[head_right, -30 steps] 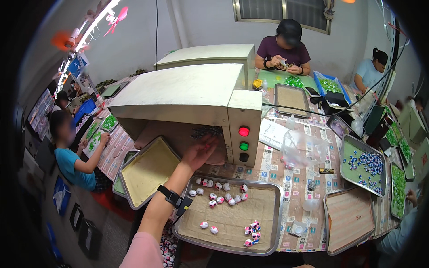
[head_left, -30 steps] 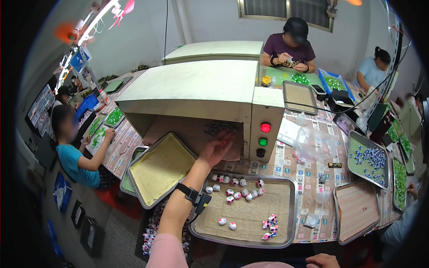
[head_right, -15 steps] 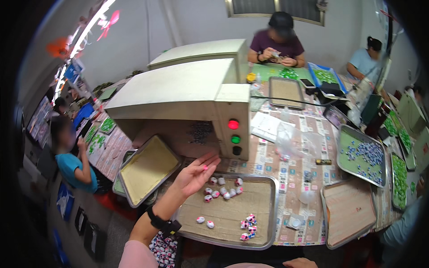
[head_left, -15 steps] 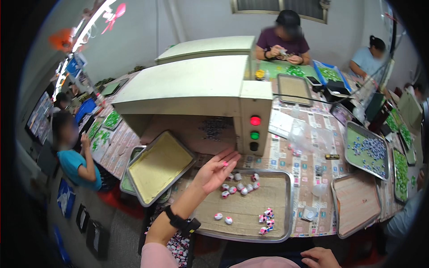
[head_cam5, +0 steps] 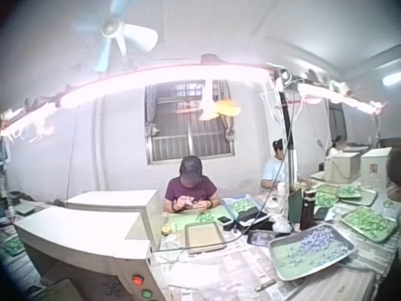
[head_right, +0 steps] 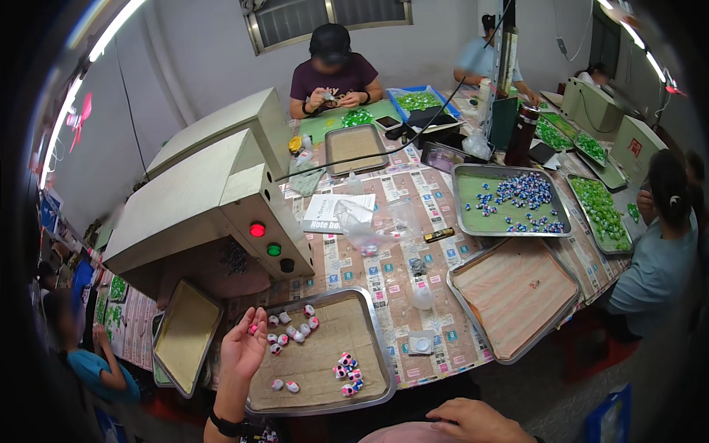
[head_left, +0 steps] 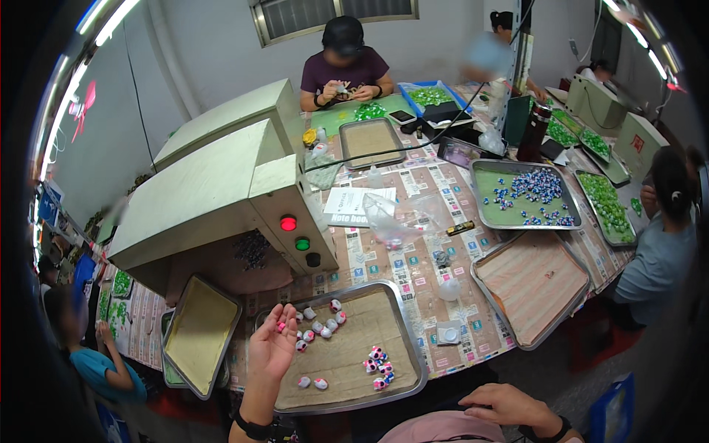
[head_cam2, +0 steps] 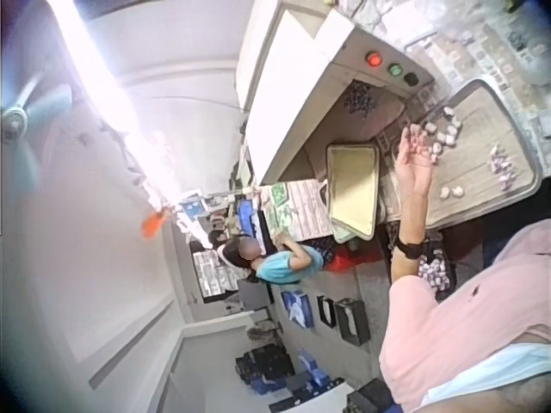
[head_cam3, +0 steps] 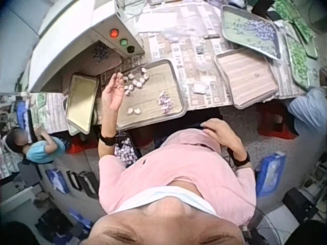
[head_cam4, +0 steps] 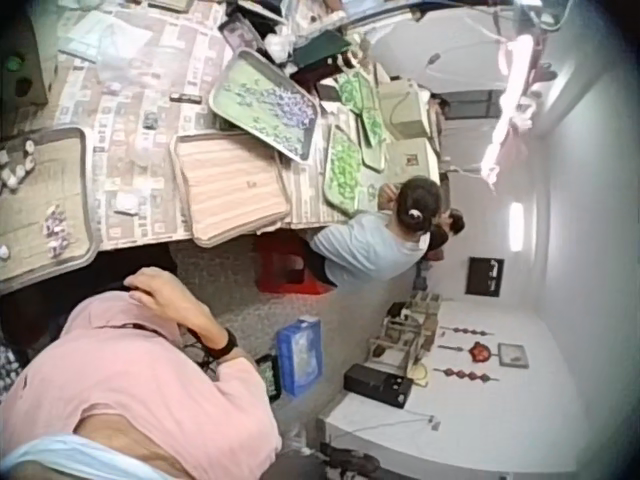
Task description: Sorting and inspecting small plastic components into trays at a production table.
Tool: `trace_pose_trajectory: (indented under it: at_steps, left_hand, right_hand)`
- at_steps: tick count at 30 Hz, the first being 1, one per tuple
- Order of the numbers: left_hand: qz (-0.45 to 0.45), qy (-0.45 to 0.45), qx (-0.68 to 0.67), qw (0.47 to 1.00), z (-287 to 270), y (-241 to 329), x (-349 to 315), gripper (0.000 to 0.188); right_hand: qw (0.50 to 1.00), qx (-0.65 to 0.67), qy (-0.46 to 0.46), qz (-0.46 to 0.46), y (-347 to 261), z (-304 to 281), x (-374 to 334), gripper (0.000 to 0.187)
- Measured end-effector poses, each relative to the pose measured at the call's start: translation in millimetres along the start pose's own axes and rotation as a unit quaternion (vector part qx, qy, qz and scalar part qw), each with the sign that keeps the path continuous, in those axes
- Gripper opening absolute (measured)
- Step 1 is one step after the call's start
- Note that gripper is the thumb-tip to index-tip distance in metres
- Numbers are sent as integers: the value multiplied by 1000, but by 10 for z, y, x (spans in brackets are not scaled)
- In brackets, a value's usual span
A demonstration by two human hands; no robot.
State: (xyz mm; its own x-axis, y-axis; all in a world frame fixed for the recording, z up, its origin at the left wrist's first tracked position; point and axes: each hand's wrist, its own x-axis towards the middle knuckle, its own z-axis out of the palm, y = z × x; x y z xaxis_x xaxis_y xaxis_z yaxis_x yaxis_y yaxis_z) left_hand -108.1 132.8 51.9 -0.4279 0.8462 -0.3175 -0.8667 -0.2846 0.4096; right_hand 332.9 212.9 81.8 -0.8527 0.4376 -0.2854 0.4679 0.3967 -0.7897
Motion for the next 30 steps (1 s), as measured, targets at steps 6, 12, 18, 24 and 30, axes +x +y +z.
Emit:
trace_pose_trajectory:
  at_steps: [6, 12, 18, 24, 30]
  left_hand:
    - [8, -14, 17, 1000, -201, 3, -137, 29]
    - [-36, -25, -25, 999, -364, 39, -470, 25]
    - [9, -18, -37, 999, -534, -209, -533, 23]
    - [54, 57, -41, 996, -523, -274, -851, 20]
    - [98, 90, -14, 991, -638, -285, -988, 21]
  right_hand:
    - [999, 25, -35, 3, 164, 20, 32, 34]
    - [993, 19, 86, -73, 77, 58, -60, 21]
    - [998, 36, 50, -27, -59, -17, -70, 18]
    - [999, 6, -15, -42, -85, -86, 65, 21]
    - [999, 3, -29, -44, -160, 5, 126, 22]
